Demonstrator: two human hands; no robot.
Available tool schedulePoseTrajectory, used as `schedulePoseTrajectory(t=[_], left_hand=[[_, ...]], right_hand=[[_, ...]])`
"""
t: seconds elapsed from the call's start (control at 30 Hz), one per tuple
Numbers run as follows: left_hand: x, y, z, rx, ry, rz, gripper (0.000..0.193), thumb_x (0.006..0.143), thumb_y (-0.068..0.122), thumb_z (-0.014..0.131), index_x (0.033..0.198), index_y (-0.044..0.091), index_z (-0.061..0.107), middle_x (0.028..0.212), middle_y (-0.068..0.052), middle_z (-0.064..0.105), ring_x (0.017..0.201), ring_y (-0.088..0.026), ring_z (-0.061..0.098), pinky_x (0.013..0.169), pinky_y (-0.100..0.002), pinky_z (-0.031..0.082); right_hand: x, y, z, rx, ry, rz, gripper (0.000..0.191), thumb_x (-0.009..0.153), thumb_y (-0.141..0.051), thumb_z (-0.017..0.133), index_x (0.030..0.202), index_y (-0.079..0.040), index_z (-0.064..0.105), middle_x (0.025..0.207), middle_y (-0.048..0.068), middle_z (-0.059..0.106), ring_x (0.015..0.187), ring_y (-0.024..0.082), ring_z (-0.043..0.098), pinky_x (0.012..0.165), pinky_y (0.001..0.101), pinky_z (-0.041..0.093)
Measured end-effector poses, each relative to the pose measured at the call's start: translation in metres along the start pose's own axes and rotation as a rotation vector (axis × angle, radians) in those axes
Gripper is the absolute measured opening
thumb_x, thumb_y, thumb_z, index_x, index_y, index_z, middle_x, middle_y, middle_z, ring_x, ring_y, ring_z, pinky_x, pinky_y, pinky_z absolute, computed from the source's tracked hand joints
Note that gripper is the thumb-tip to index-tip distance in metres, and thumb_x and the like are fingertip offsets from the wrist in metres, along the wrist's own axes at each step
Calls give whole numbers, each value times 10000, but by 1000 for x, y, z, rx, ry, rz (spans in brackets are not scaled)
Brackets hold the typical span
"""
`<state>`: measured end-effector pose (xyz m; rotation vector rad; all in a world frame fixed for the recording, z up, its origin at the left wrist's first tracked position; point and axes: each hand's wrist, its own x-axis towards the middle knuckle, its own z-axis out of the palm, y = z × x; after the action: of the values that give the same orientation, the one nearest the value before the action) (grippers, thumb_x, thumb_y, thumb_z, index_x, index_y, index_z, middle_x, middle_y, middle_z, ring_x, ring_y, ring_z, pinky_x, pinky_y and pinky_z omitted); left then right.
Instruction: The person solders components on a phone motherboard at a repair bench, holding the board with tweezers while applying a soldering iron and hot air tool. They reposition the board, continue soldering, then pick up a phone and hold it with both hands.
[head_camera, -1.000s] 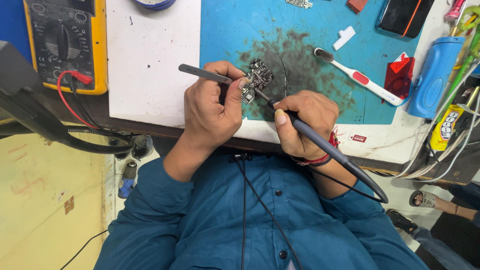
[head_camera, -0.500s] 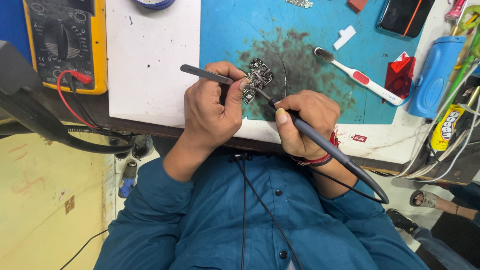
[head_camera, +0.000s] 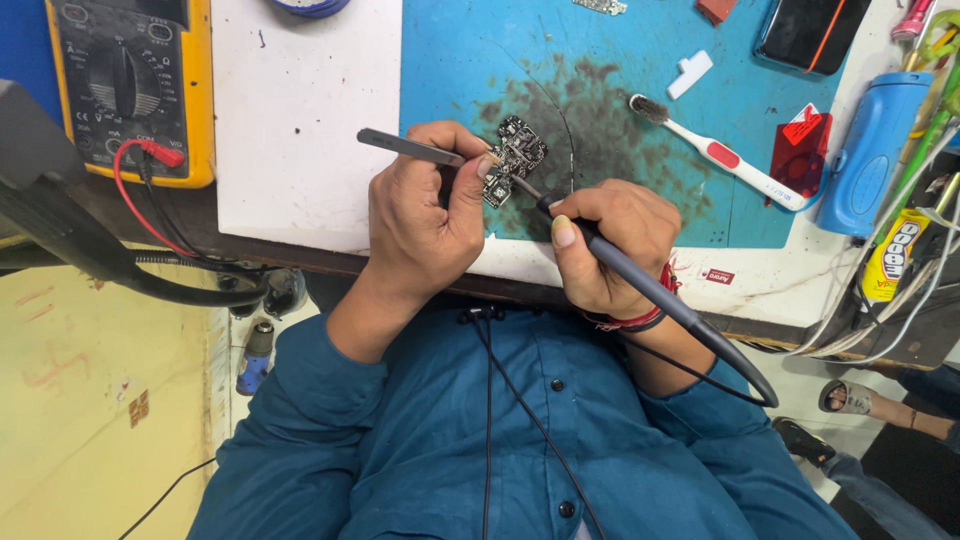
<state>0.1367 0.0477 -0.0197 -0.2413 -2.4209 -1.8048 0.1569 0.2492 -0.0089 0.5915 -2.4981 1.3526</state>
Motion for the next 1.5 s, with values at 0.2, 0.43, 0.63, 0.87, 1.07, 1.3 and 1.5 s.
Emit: schedulePoseTrajectory(t=[0.2, 0.43, 0.63, 0.87, 1.07, 1.3, 1.5], left_hand=[[0, 0, 0, 9, -1, 6, 90, 1068, 35, 672, 1092, 31, 586, 924, -69, 675, 714, -126, 672, 641, -274, 520], [1, 0, 0, 3, 1, 5, 92, 1066, 35, 670, 1094, 31, 582, 896, -58, 680, 684, -112, 657, 616, -266, 507], [1, 0, 0, 3, -9, -5, 90, 1065, 32, 666, 1090, 30, 580, 872, -47, 680, 670, -100, 652, 604, -259, 502], [1, 3, 0, 1, -1, -1, 77, 1070, 36, 659, 1097, 29, 587, 912, -66, 673, 706, -116, 664, 633, -272, 517], [1, 4, 0, 16, 6, -4, 79, 1068, 37, 658, 1098, 24, 587, 890, -64, 663, 696, -118, 652, 636, -271, 512], [-1, 3, 0, -11, 3, -46, 81, 1064, 36, 659, 1094, 18, 586, 865, -60, 665, 688, -104, 643, 631, -264, 512], [-3, -5, -2, -115, 58, 6, 97, 1118, 26, 612, 1175, 0, 539, 985, -92, 714, 779, -117, 703, 692, -240, 553]], right_hand=[[0, 0, 0, -2, 0, 1, 74, 934, -88, 671, 948, -26, 634, 715, 88, 602, 638, 268, 611, 582, 360, 456], [0, 0, 0, 1, -5, -3, 77, 944, -90, 667, 951, -26, 625, 737, 90, 620, 648, 267, 615, 589, 359, 462], [-2, 2, -1, 6, 9, -8, 76, 948, -91, 659, 945, -26, 621, 754, 91, 633, 642, 266, 611, 585, 358, 460], [7, -4, 0, -108, -2, 13, 226, 1065, -58, 673, 1282, -6, 632, 1157, 167, 745, 946, 302, 758, 828, 345, 589], [14, -10, 5, -255, -50, 29, 293, 1007, -105, 768, 1255, -30, 631, 1151, 167, 728, 935, 316, 739, 820, 362, 577], [9, -13, 4, -159, 52, 143, 302, 964, -132, 750, 1191, 1, 600, 959, 115, 719, 738, 245, 695, 690, 326, 538], [4, -3, 8, -87, 127, 96, 280, 1031, -193, 754, 1166, 22, 635, 928, 135, 707, 700, 237, 666, 647, 316, 510]])
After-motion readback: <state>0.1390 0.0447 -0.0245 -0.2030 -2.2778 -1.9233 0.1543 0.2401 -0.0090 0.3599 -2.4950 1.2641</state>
